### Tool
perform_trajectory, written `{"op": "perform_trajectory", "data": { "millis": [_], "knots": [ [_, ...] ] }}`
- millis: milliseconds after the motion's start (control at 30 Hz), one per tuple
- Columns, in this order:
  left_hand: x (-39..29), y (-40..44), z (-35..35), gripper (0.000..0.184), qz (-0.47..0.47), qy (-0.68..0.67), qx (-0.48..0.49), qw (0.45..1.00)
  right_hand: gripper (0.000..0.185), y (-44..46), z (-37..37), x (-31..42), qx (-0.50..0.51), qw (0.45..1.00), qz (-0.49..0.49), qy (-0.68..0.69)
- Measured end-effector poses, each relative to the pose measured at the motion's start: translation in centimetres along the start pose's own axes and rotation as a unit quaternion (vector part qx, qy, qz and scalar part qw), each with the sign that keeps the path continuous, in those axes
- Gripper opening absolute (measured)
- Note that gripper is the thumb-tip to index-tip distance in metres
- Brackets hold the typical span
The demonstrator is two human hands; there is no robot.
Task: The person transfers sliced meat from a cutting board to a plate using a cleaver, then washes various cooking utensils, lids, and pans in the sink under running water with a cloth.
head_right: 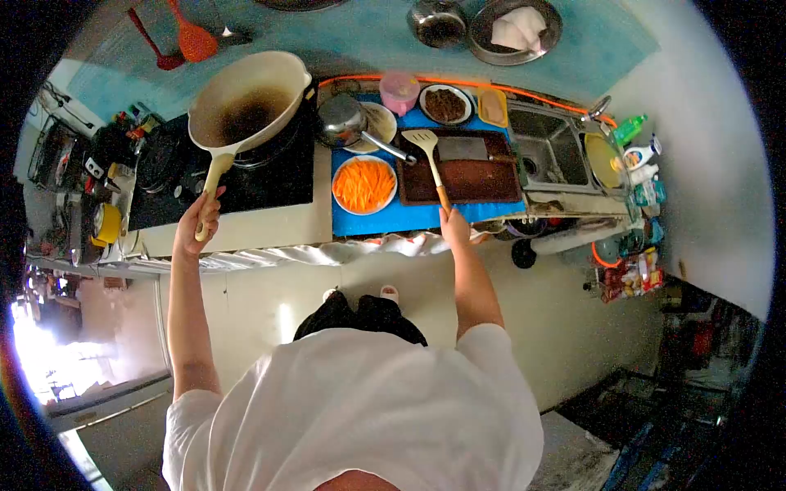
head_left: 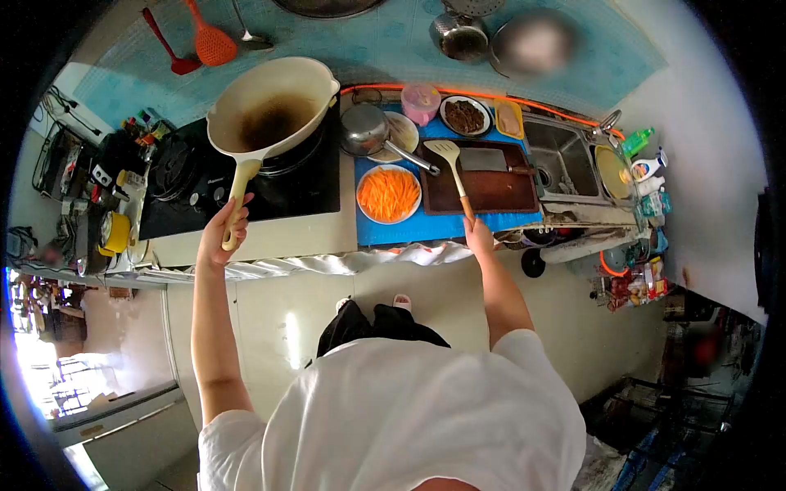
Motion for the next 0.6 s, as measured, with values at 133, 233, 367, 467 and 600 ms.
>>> {"op": "perform_trajectory", "data": {
  "millis": [133, 233, 367, 467, 600],
  "knots": [
    [-0.4, 0.1, -0.2, 0.038, 0.006, 0.047, 0.008, 0.999, 0.044, -2.7, -2.8, 0.9, -0.122, 0.988, -0.055, 0.078],
    [-1.4, -0.5, -0.3, 0.037, 0.007, 0.104, -0.026, 0.994, 0.041, -4.5, -7.0, 6.9, -0.116, 0.968, -0.098, 0.199],
    [-1.8, -0.8, -1.0, 0.034, 0.001, 0.064, 0.001, 0.998, 0.038, -5.3, -12.8, 21.0, -0.080, 0.958, -0.211, 0.179],
    [-1.7, -0.8, -1.1, 0.032, 0.020, 0.029, 0.007, 0.999, 0.040, -6.0, -14.2, 31.5, -0.044, 0.958, -0.264, 0.099],
    [-0.1, -0.1, -0.1, 0.027, 0.068, 0.070, -0.108, 0.989, 0.046, -3.9, -10.4, 39.9, 0.026, 0.963, -0.264, 0.037]
  ]
}}
Point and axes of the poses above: each hand's wrist, its own y-axis towards the middle knuckle, its own z-axis out of the palm, x = y × z, the point moved 4 cm from there along y, towards the middle knuckle, and after that the axes turned 6 degrees about x, right-handed, at the moved point
